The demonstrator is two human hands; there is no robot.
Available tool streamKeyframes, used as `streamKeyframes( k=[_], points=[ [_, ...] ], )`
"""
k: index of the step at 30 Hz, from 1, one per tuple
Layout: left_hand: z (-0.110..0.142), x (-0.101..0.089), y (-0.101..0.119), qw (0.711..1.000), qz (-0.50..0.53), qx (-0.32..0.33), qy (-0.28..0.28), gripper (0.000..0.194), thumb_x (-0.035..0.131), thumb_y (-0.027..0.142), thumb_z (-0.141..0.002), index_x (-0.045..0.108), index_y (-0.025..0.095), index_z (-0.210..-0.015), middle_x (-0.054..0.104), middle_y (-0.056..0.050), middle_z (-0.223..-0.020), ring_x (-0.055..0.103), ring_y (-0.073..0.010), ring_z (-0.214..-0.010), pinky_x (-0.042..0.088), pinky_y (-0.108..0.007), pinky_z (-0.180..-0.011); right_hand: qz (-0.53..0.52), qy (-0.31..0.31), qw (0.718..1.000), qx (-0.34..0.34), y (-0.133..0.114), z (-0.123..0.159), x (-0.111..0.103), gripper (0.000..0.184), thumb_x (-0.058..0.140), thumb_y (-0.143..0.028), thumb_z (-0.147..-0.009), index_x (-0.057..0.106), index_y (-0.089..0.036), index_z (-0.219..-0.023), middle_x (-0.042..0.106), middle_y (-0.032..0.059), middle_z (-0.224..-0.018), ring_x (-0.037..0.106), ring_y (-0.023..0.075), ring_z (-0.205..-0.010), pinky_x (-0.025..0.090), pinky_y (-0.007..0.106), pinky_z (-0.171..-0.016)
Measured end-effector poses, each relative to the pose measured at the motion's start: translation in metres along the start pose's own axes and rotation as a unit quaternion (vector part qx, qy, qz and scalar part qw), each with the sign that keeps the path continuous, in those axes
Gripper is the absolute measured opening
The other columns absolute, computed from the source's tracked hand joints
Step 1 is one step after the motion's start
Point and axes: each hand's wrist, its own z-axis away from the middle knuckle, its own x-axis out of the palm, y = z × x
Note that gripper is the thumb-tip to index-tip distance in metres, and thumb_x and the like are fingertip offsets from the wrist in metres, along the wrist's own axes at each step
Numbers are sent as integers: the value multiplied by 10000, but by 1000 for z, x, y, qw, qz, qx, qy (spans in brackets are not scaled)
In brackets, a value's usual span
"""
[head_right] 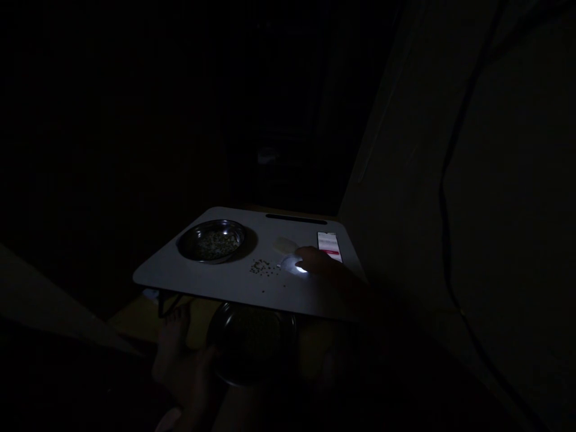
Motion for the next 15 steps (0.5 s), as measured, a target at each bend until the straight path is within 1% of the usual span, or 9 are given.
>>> streamKeyframes(
  k=[2, 4, 7, 10, 15],
  points=[
    [1, 1, 2, 998, -59, 34, 16, 407, 631, 109, -405, 633, 193, -803, 546, -16, -1066, 313, -292, -1161, 297, -392, -958, -8, 4, 1000, -1, 4, -3, 5, 381, 490, -284, -737, 511, -164, -1098, 532, 93, -1113, 497, 204, -978, 386, 262, -766],
    [1, 1, 4, 996, -80, 46, 16, 385, 636, 135, -403, 635, 186, -785, 551, -24, -1055, 338, -301, -1139, 274, -407, -969, -18, 4, 1000, -1, 9, -5, 9, 401, 489, -281, -736, 498, -159, -1117, 514, 97, -1138, 487, 209, -996, 384, 275, -785],
    [1, 2, 8, 996, -81, 47, 12, 381, 638, 163, -416, 632, 192, -795, 539, -22, -1076, 322, -302, -1151, 213, -425, -994, -35, 5, 999, -14, 12, -5, 11, 398, 469, -266, -749, 483, -171, -1135, 509, 91, -1146, 487, 200, -997, 377, 279, -808],
    [0, 2, 12, 996, -77, 46, 16, 436, 642, 176, -424, 611, 209, -857, 507, -20, -1131, 308, -299, -1164, 184, -440, -996, -38, -1, 999, -19, 12, -2, 9, 370, 457, -263, -758, 493, -194, -1120, 527, 78, -1125, 499, 197, -979, 375, 284, -817],
    [-2, 1, 13, 996, -83, 25, 8, 515, 613, 92, -418, 573, 233, -912, 464, -18, -1189, 245, -289, -1204, 244, -428, -962, -25, -10, 1000, -3, 5, 2, 4, 362, 462, -261, -750, 497, -223, -1108, 541, 64, -1108, 509, 208, -960, 389, 301, -800]
  ],
)
